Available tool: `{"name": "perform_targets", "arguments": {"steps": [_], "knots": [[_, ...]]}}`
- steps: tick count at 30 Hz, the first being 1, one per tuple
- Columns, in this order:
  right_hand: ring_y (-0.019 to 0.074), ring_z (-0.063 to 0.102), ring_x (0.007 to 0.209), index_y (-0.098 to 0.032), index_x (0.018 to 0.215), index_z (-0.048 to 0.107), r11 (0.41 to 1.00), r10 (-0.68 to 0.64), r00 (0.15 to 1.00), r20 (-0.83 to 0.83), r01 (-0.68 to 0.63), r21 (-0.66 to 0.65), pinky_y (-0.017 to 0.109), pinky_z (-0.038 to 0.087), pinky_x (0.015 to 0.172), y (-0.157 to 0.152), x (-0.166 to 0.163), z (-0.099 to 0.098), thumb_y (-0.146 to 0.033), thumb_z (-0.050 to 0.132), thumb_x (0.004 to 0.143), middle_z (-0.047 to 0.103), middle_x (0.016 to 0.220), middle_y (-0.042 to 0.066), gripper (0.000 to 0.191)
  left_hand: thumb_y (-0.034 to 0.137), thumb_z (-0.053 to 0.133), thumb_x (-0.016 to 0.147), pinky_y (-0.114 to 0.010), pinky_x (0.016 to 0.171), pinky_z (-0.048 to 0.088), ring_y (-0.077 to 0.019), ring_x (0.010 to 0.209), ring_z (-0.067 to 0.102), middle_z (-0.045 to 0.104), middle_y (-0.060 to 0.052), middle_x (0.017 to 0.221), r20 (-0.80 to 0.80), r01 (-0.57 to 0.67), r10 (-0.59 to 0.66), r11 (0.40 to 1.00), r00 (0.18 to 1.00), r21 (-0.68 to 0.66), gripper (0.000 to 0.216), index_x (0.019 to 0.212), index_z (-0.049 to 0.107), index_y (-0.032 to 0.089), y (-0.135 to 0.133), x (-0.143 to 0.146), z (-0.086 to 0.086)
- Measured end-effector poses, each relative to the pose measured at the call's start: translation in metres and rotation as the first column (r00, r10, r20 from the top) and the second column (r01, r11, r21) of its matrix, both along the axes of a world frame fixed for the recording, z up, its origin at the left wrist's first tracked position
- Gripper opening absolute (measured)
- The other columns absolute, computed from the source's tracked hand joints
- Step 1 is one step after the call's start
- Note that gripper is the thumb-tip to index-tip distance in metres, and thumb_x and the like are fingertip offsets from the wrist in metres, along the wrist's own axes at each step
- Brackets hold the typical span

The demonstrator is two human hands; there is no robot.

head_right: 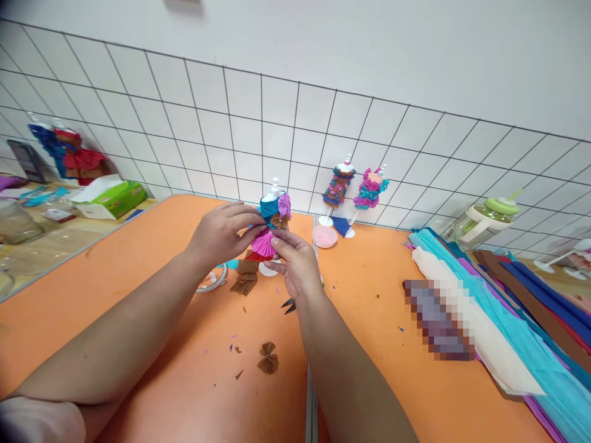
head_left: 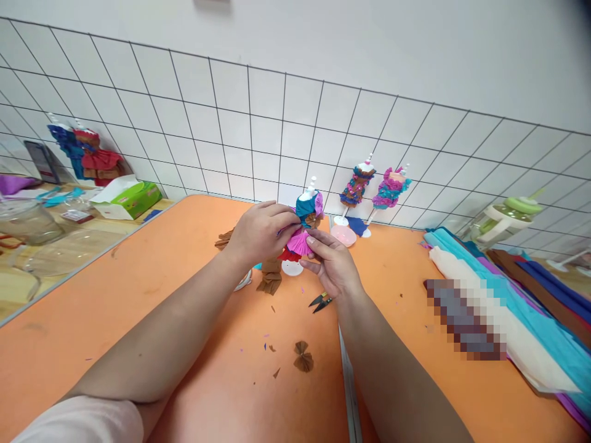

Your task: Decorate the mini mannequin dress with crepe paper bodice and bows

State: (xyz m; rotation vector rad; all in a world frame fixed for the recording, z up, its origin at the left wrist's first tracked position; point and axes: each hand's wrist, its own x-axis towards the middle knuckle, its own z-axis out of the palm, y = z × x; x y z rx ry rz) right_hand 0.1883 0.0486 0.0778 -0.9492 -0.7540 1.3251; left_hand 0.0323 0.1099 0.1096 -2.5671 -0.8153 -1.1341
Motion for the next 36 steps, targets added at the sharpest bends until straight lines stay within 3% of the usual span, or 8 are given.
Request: {"name": "perform_targets", "arguments": {"steps": [4,9,14,22,25,28,31,36], "knots": [[0.008,0.054,0.054,-0.019,0.078,0.066,0.992,-0.123,0.981,0.148,0.117,0.052,0.022,0.055,0.05,0.001,-0.002,0.0,-0.033,0.079,0.06,0.06,0.064,-0.004,0.027,0.024,0.052,0.087,-0.032,0.076,0.047,-0.0196,0.085,0.064,0.072,-0.003,0.092,0.06,0.0,0.004,0.998,0.998,-0.063,0.016,0.089,0.068,0.021,-0.004,0.002,0.003],[0.0075,0.044,0.05,-0.019,0.08,0.07,0.951,-0.286,0.914,0.288,0.232,0.206,0.018,0.037,0.039,0.002,-0.008,-0.006,-0.034,0.072,0.068,0.059,0.064,-0.004,0.02,0.024,0.055,0.085,-0.032,0.073,0.047,-0.0203,0.082,0.064,0.071,-0.004,0.088,0.078,0.034,-0.025,0.994,0.997,-0.106,0.014,0.085,0.068,0.019,-0.007,0.004,0.007],[0.0107,0.05,0.058,-0.019,0.08,0.068,0.9,-0.411,0.856,0.313,0.326,0.29,0.024,0.044,0.056,0.004,-0.013,-0.014,-0.034,0.068,0.072,0.063,0.069,-0.002,0.017,0.023,0.055,0.085,-0.033,0.079,0.048,-0.0208,0.09,0.063,0.069,-0.004,0.094,0.109,0.049,-0.037,0.993,0.993,-0.107,0.012,0.086,0.067,0.019,-0.011,0.006,0.006],[0.0125,0.054,0.067,-0.019,0.079,0.054,0.868,-0.479,0.818,0.318,0.386,0.314,0.024,0.046,0.062,0.009,-0.012,-0.012,-0.036,0.069,0.07,0.058,0.075,-0.001,0.023,0.022,0.053,0.085,-0.029,0.077,0.05,-0.0187,0.094,0.063,0.065,-0.005,0.104,0.125,0.052,-0.036,0.991,0.992,-0.126,0.014,0.089,0.066,0.02,-0.016,0.009,0.002],[0.0109,0.047,0.062,-0.021,0.076,0.047,0.859,-0.506,0.767,0.395,0.408,0.31,0.023,0.042,0.058,0.01,-0.012,-0.011,-0.036,0.066,0.071,0.052,0.073,-0.003,0.025,0.022,0.052,0.085,-0.03,0.077,0.05,-0.0197,0.096,0.063,0.065,-0.005,0.107,0.115,0.041,-0.026,0.991,0.993,-0.128,0.015,0.089,0.066,0.021,-0.016,0.01,0.002],[0.0124,0.044,0.068,-0.023,0.079,0.043,0.815,-0.579,0.658,0.482,0.468,0.341,0.025,0.041,0.065,0.01,-0.013,-0.012,-0.035,0.067,0.069,0.048,0.08,-0.003,0.029,0.022,0.053,0.083,-0.032,0.082,0.05,-0.0206,0.098,0.062,0.064,-0.006,0.108,0.129,0.088,-0.068,0.984,0.989,-0.153,0.013,0.086,0.065,0.021,-0.014,0.009,0.001],[0.0167,0.045,0.087,-0.023,0.086,0.041,0.748,-0.662,0.535,0.525,0.524,0.408,0.029,0.039,0.08,0.011,-0.012,-0.015,-0.037,0.071,0.065,0.047,0.095,0.002,0.038,0.025,0.057,0.082,-0.033,0.086,0.05,-0.021,0.097,0.062,0.065,-0.006,0.103,0.206,0.158,-0.111,0.961,0.972,-0.225,0.01,0.088,0.063,0.02,-0.011,0.009,-0.003],[0.0162,0.045,0.082,-0.023,0.084,0.039,0.816,-0.575,0.609,0.546,0.474,0.331,0.028,0.039,0.075,0.013,-0.01,-0.018,-0.044,0.07,0.067,0.049,0.089,0.0,0.04,0.033,0.056,0.086,-0.033,0.086,0.051,-0.0187,0.096,0.063,0.065,-0.006,0.104,0.505,0.32,-0.069,0.843,0.861,-0.431,0.026,0.108,0.053,0.02,-0.005,0.015,-0.01]]}}
